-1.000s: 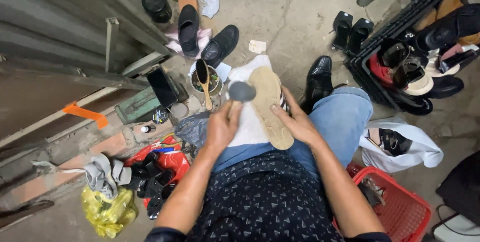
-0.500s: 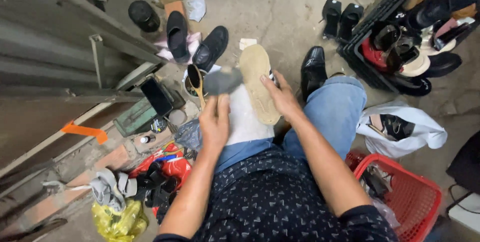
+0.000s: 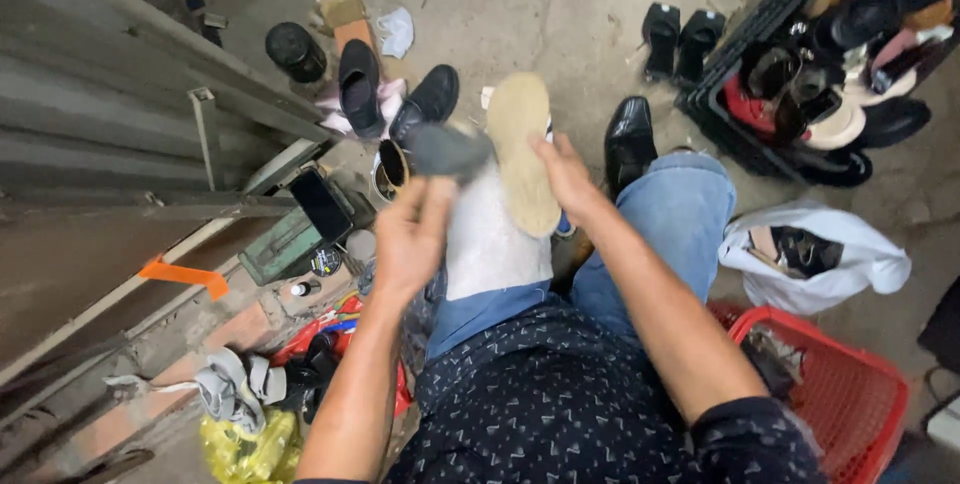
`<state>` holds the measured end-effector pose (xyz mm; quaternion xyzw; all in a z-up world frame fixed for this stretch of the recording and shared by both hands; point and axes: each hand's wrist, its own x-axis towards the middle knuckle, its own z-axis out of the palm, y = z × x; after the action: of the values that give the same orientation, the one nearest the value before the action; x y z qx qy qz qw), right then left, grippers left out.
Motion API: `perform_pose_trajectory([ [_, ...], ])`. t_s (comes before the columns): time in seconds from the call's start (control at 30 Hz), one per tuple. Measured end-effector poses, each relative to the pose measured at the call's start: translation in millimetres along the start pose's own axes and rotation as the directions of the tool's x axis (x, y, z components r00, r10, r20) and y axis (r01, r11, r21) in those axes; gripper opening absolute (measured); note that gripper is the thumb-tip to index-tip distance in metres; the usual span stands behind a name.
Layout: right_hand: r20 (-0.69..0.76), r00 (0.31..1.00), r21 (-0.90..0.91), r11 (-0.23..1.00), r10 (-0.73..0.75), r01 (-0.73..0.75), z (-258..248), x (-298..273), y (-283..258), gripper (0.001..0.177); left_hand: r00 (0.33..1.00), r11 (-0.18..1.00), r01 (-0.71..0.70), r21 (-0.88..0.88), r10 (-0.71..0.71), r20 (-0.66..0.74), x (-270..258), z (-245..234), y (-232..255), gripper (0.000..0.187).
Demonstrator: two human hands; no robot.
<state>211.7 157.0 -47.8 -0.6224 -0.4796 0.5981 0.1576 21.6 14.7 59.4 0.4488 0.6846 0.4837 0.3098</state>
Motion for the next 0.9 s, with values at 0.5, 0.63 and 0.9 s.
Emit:
perform_pose_trajectory([
  [0.5, -0.021, 0.996, -0.280, 0.956, 0.090, -0.092, 0, -9, 3, 0.088, 0.995, 0.997, -0.058, 0.058, 0.062, -0.078, -60, 30, -62, 0.013],
  [0.63, -0.016, 0.998, -0.234, 0.970, 0.068, -0.070, -4, -39, -29, 0.082, 0.991, 0.971, -0.066, 0.231, 0.037, 0.128, -51, 29, -13, 0.033],
  [0.9, -0.113, 0.984, 0.416, 0.893, -0.137, 0.172, 17, -110, -121, 0.111, 0.928, 0.947, -0.307, 0.096, 0.321, -0.188, -32, -37, 0, 0.006],
])
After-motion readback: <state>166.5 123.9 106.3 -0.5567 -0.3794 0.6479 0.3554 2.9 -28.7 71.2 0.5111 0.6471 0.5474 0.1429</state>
